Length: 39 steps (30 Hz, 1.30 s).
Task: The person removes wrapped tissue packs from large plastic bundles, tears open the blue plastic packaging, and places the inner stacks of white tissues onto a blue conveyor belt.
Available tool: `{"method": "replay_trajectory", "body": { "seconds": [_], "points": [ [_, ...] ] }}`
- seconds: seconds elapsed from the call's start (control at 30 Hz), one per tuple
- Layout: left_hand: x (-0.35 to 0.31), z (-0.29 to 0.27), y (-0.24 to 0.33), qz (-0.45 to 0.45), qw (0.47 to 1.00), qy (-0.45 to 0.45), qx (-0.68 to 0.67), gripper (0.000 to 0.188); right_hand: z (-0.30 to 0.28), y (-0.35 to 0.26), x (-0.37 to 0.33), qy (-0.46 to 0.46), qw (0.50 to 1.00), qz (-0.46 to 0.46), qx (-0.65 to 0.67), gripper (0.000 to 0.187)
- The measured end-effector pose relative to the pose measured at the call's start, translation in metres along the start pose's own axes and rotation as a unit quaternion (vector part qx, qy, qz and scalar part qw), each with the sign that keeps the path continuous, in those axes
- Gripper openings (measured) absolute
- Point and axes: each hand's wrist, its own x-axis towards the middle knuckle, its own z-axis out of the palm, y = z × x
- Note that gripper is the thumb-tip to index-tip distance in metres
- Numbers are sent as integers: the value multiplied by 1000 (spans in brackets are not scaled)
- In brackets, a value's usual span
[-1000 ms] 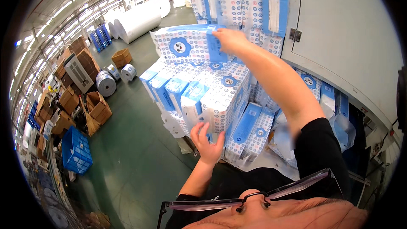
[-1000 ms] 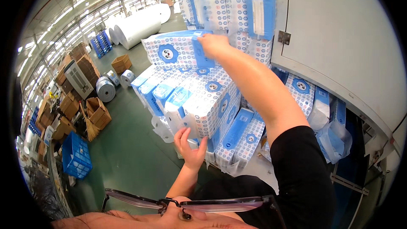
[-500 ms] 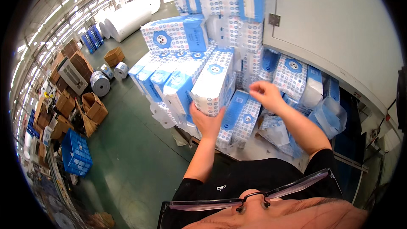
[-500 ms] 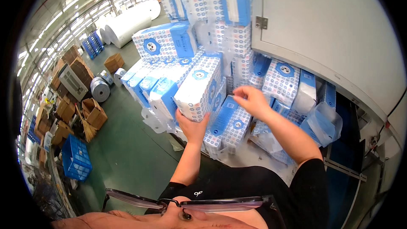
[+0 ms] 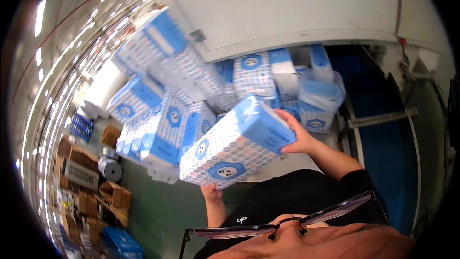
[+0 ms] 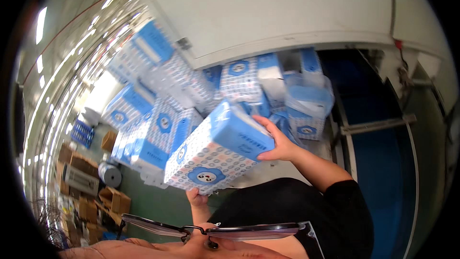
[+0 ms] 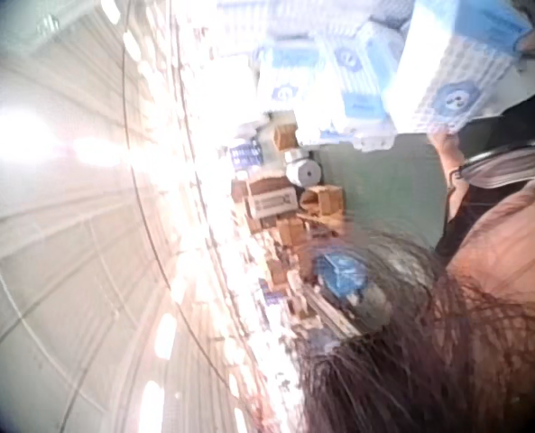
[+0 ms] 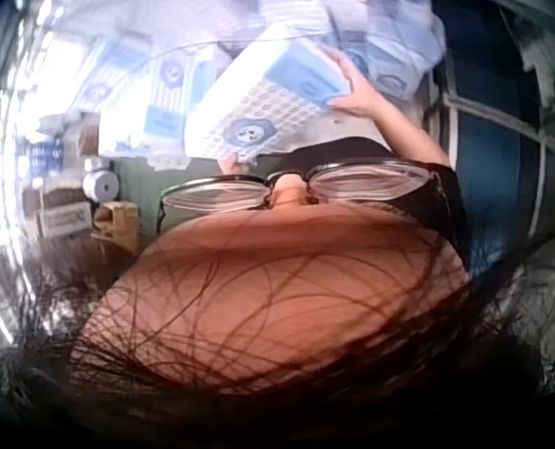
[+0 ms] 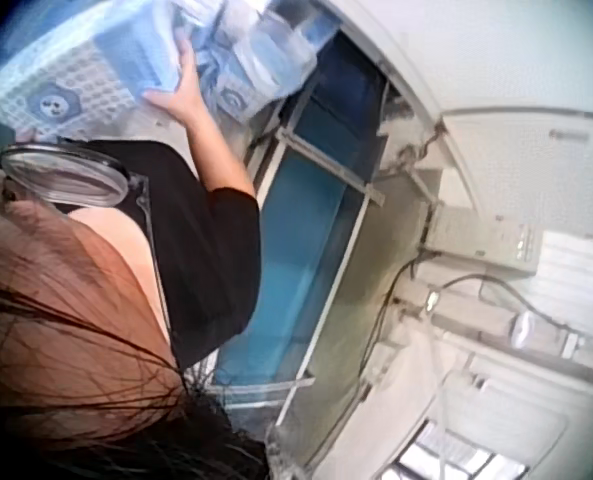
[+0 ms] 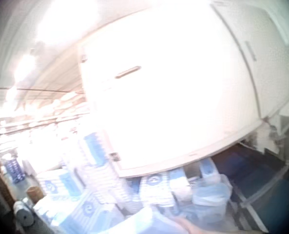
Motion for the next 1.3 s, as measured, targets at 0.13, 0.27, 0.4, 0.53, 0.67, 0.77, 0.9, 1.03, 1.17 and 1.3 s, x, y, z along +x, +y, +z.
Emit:
{"method": "replay_trajectory", "body": {
  "seconds": [0.13,0.27,0.4,0.53,0.67,0.77,0.9,1.03,1.17,1.3],
  "points": [
    [-4,21,-71,-223,968,-56,-105,80,-20,-67,-32,0,982,-1,-187,108],
    [11,73,-97,-382,882,-80,-264,82,-56,-78,-60,-49,954,28,-296,110],
    [14,41,-127,-434,897,56,-59,79,-132,-42,-117,-88,952,249,-157,94],
    [2,40,-169,-425,872,83,229,59,-139,51,-140,-62,850,455,-257,67],
    [19,43,-187,-392,839,-36,377,50,-92,92,-72,-277,746,392,-461,56],
    [37,29,-217,-287,826,-84,478,43,-57,150,-27,-313,789,344,-402,52],
    [38,51,-228,-221,806,-70,545,39,-30,168,2,-356,766,357,-399,56],
    [29,47,-217,-174,753,-97,627,37,-113,91,-51,-419,619,520,-413,75],
    [31,74,-202,49,715,-38,696,33,-183,19,-127,-327,607,499,-525,68],
    [27,113,-194,39,747,-341,569,53,-145,26,-161,-142,771,367,-500,49]
  ]
}}
